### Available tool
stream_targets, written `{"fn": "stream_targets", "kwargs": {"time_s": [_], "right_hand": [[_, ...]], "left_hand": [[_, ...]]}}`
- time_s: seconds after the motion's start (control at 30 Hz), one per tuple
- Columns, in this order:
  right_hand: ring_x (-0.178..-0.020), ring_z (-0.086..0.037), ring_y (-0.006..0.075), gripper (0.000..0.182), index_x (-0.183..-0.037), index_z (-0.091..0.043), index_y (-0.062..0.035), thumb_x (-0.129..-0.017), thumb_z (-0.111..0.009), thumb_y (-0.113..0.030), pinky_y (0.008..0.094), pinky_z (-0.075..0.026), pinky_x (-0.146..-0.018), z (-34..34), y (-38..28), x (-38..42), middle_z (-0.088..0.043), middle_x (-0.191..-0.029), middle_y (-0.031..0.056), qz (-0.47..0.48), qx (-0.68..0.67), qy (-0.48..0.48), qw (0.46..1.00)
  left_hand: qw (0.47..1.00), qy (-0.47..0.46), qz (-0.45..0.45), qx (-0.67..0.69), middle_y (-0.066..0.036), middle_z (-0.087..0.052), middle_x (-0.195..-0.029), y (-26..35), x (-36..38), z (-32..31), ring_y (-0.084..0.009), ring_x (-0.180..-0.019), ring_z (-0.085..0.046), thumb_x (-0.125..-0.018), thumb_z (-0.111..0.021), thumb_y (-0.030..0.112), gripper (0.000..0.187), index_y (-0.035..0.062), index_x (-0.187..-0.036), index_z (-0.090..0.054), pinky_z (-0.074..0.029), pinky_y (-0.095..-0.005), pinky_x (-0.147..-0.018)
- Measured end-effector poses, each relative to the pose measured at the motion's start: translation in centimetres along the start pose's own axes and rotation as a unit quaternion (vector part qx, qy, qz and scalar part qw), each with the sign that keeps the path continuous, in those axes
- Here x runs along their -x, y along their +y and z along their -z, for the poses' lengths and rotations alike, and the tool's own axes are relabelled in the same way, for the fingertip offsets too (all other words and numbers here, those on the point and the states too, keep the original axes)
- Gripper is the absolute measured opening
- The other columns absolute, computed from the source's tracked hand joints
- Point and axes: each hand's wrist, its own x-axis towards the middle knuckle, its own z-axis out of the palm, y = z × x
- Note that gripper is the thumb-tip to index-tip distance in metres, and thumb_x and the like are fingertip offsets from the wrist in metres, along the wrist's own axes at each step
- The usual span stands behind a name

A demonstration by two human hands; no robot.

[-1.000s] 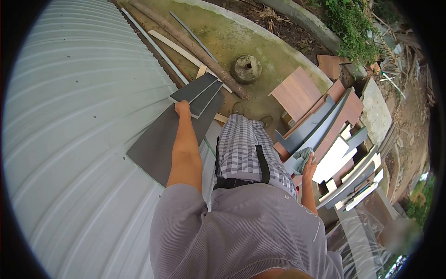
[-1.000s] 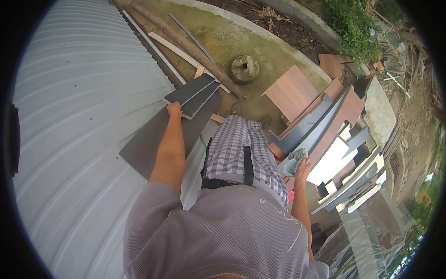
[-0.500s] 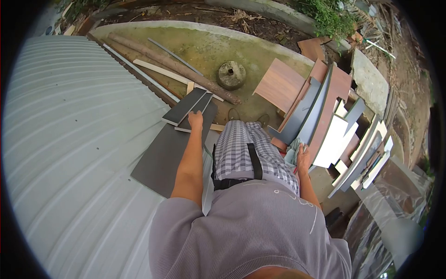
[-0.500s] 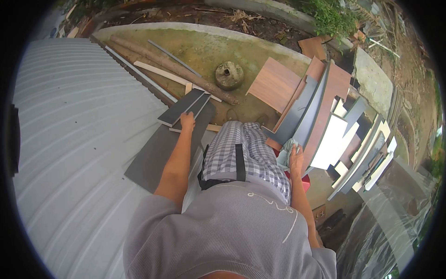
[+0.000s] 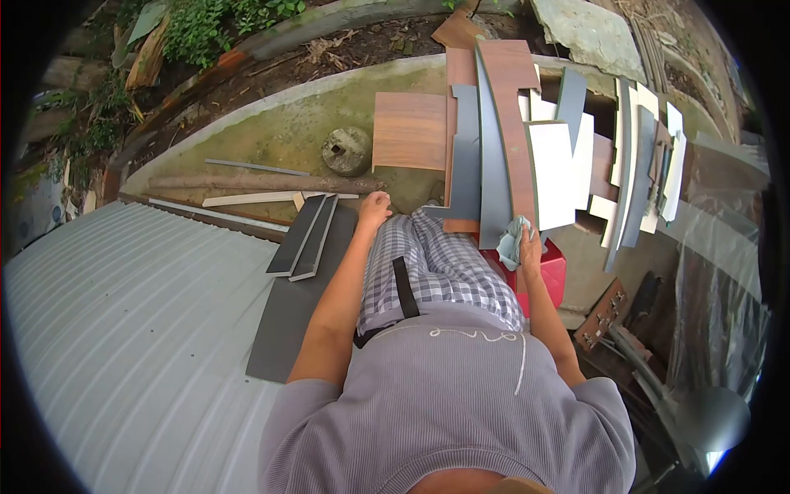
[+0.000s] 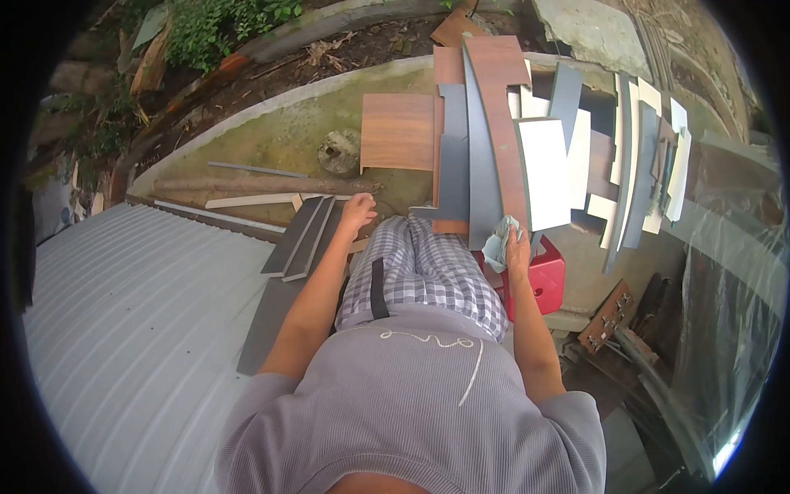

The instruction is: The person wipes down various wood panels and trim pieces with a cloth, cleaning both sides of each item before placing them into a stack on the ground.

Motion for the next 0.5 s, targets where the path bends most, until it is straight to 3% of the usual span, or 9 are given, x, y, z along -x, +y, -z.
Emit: {"fn": "stream_targets", "kwargs": {"time_s": [0.1, 0.17, 0.3, 0.37, 0.4, 0.43, 0.5], "right_hand": [[-0.095, -0.055, 0.0332, 0.051, -0.113, -0.049, 0.0050, -0.088, -0.044, -0.040, 0.0357, -0.042, -0.082, 2.3, 7.2, -3.6, -0.057, -0.102, 0.0247, 0.000, -0.032, 0.057, 0.998], [-0.093, -0.056, 0.0339, 0.050, -0.111, -0.050, 0.0047, -0.088, -0.045, -0.039, 0.0379, -0.042, -0.080, 4.3, 8.3, -3.9, -0.058, -0.100, 0.0239, -0.017, -0.019, 0.096, 0.995], [-0.093, -0.056, 0.0353, 0.050, -0.106, -0.050, 0.0048, -0.086, -0.047, -0.041, 0.0392, -0.042, -0.079, 6.2, 13.8, -5.9, -0.057, -0.097, 0.0250, -0.059, -0.021, 0.101, 0.993], [-0.093, -0.057, 0.0303, 0.052, -0.107, -0.051, 0.0066, -0.084, -0.049, -0.040, 0.0373, -0.042, -0.079, 5.9, 16.5, -7.0, -0.059, -0.096, 0.0228, -0.060, 0.005, 0.012, 0.998], [-0.091, -0.056, 0.0276, 0.055, -0.109, -0.048, 0.0070, -0.080, -0.057, -0.038, 0.0358, -0.043, -0.079, 6.1, 16.7, -7.3, -0.059, -0.093, 0.0198, -0.051, -0.033, -0.066, 0.996], [-0.091, -0.056, 0.0276, 0.055, -0.109, -0.048, 0.0070, -0.080, -0.057, -0.038, 0.0358, -0.043, -0.079, 5.8, 16.7, -7.4, -0.059, -0.093, 0.0198, -0.055, -0.037, -0.071, 0.995], [-0.090, -0.055, 0.0255, 0.060, -0.112, -0.043, 0.0075, -0.075, -0.065, -0.035, 0.0344, -0.044, -0.078, 4.8, 17.4, -7.9, -0.057, -0.095, 0.0172, 0.024, 0.022, -0.056, 0.998]], "left_hand": [[0.999, -0.016, -0.004, -0.039, -0.009, -0.058, -0.105, 1.7, 0.0, -1.8, -0.0214, -0.084, -0.060, -0.084, -0.049, 0.025, 0.034, 0.0064, -0.112, -0.050, -0.046, -0.0323, -0.072], [0.998, -0.025, -0.003, -0.064, -0.009, -0.058, -0.105, 2.6, -0.1, -2.9, -0.0212, -0.084, -0.060, -0.084, -0.049, 0.025, 0.034, 0.0065, -0.113, -0.050, -0.046, -0.0322, -0.073], [0.995, -0.036, 0.005, -0.095, -0.010, -0.057, -0.106, 3.9, 0.4, -5.0, -0.0209, -0.084, -0.059, -0.084, -0.048, 0.026, 0.035, 0.0061, -0.114, -0.049, -0.046, -0.0323, -0.073], [0.993, -0.036, 0.009, -0.109, -0.010, -0.057, -0.107, 4.8, 1.0, -5.8, -0.0209, -0.084, -0.059, -0.085, -0.048, 0.026, 0.036, 0.0058, -0.114, -0.049, -0.046, -0.0324, -0.073], [0.993, -0.037, 0.006, -0.114, -0.010, -0.057, -0.107, 5.0, 1.2, -6.2, -0.0210, -0.084, -0.059, -0.085, -0.048, 0.027, 0.036, 0.0053, -0.114, -0.049, -0.046, -0.0325, -0.074], [0.992, -0.036, 0.003, -0.117, -0.010, -0.057, -0.107, 5.3, 1.4, -6.5, -0.0211, -0.084, -0.059, -0.086, -0.047, 0.027, 0.036, 0.0049, -0.114, -0.049, -0.046, -0.0326, -0.074], [0.991, -0.034, 0.003, -0.130, -0.010, -0.057, -0.106, 5.6, 1.6, -6.9, -0.0211, -0.085, -0.059, -0.086, -0.047, 0.028, 0.037, 0.0045, -0.115, -0.048, -0.046, -0.0327, -0.074]]}}
